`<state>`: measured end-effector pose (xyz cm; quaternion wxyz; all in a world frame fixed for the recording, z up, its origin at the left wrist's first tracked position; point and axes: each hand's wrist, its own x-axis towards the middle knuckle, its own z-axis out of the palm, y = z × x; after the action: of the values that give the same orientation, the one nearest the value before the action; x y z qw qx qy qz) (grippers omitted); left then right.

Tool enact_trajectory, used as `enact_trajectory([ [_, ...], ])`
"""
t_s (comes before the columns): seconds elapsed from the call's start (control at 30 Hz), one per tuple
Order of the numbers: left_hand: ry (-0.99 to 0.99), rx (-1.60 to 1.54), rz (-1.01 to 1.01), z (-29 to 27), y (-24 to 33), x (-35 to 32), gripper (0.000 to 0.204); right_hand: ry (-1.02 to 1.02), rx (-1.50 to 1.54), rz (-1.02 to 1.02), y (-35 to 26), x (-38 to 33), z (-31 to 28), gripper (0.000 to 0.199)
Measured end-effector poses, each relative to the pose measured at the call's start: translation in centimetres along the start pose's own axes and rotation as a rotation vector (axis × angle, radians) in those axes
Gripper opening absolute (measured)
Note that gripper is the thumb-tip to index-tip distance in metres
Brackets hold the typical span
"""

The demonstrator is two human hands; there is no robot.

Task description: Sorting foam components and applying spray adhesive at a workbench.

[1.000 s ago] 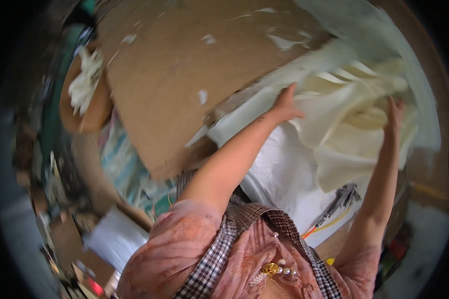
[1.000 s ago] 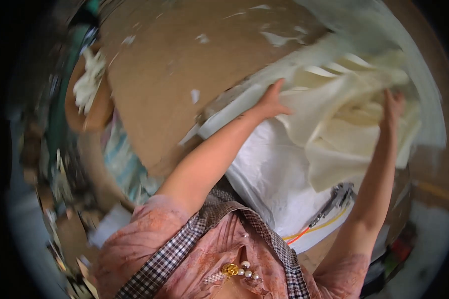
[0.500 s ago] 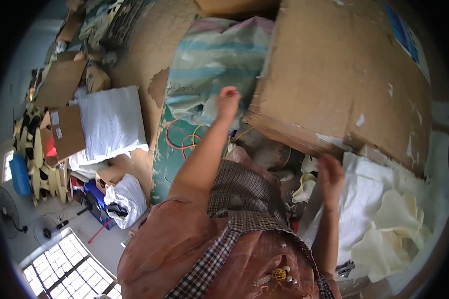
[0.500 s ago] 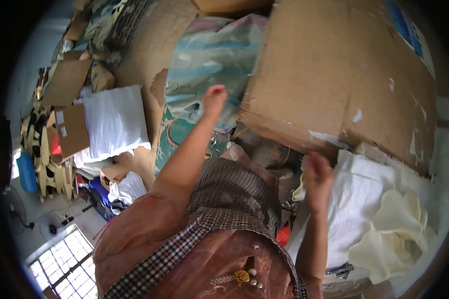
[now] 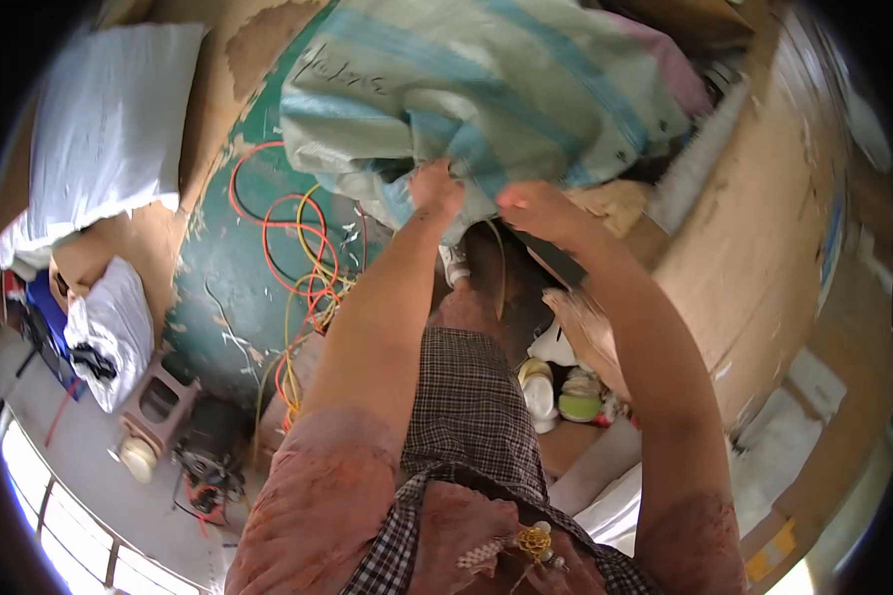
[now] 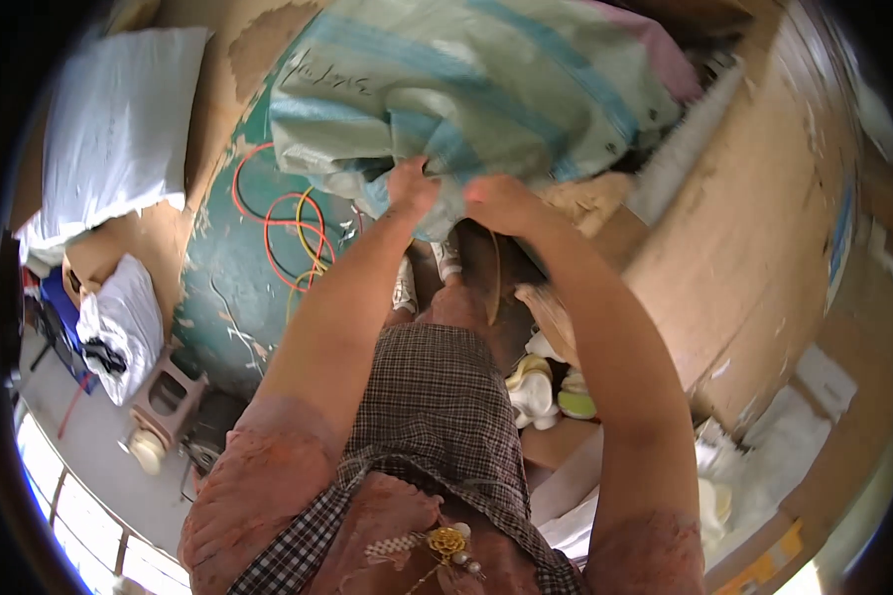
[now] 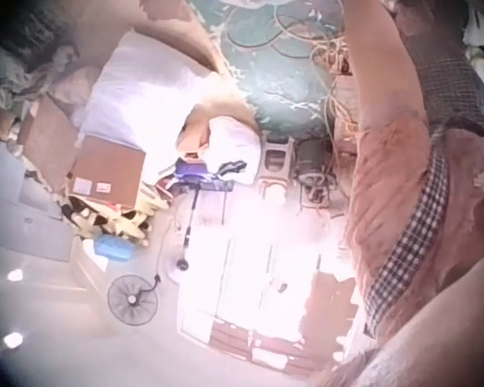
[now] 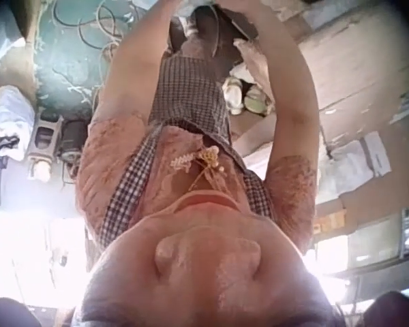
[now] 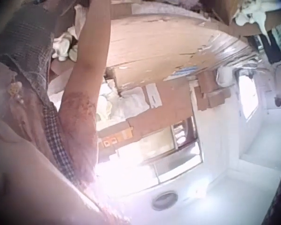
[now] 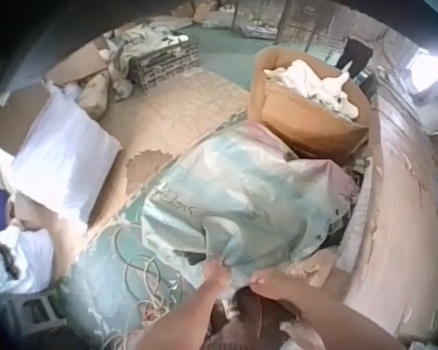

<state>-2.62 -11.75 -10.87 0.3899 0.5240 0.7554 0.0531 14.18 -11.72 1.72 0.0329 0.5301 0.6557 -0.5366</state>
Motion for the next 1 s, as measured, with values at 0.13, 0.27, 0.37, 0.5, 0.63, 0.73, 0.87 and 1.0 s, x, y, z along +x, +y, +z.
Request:
enact_trajectory([
  [0.13,0.3,-0.144,0.012,-10.8,-5.4,5.3,0.021,-0.404,-1.033,0.238,4.0,4.0,-0.2,0.034],
  [0.27,0.401,-1.128,-0.124,-39.2,-19.3,7.4,0.023,-0.276,-0.427,0.36,0.3,13.3,-11.4,0.037],
  [0.37,0.792,-0.921,-0.51,-45.9,-27.0,6.6,0.023,0.1,-0.199,-0.084,-8.3,24.2,-19.1,0.03],
  [0.5,1.256,-0.59,-0.115,-36.9,-22.7,5.9,0.036,0.461,-0.798,-0.533,-17.5,32.2,-15.1,0.027],
  [0.63,0.656,-0.46,0.183,-21.8,-5.0,7.5,0.022,-0.408,-0.826,-0.316,-4.1,32.4,-4.3,0.033],
  [0.73,0.198,-0.404,0.335,-15.0,-4.2,12.8,0.029,-0.946,-0.805,-0.275,-3.7,28.0,1.6,0.022],
  [0.87,0.014,-0.198,0.274,-10.6,-4.1,18.7,0.035,-0.27,-0.394,-0.24,0.9,33.2,-6.3,0.026],
  [1.0,-0.058,-0.13,-0.005,-6.2,-8.1,20.5,0.041,0.336,-1.0,-0.002,2.3,37.8,-18.4,0.031],
])
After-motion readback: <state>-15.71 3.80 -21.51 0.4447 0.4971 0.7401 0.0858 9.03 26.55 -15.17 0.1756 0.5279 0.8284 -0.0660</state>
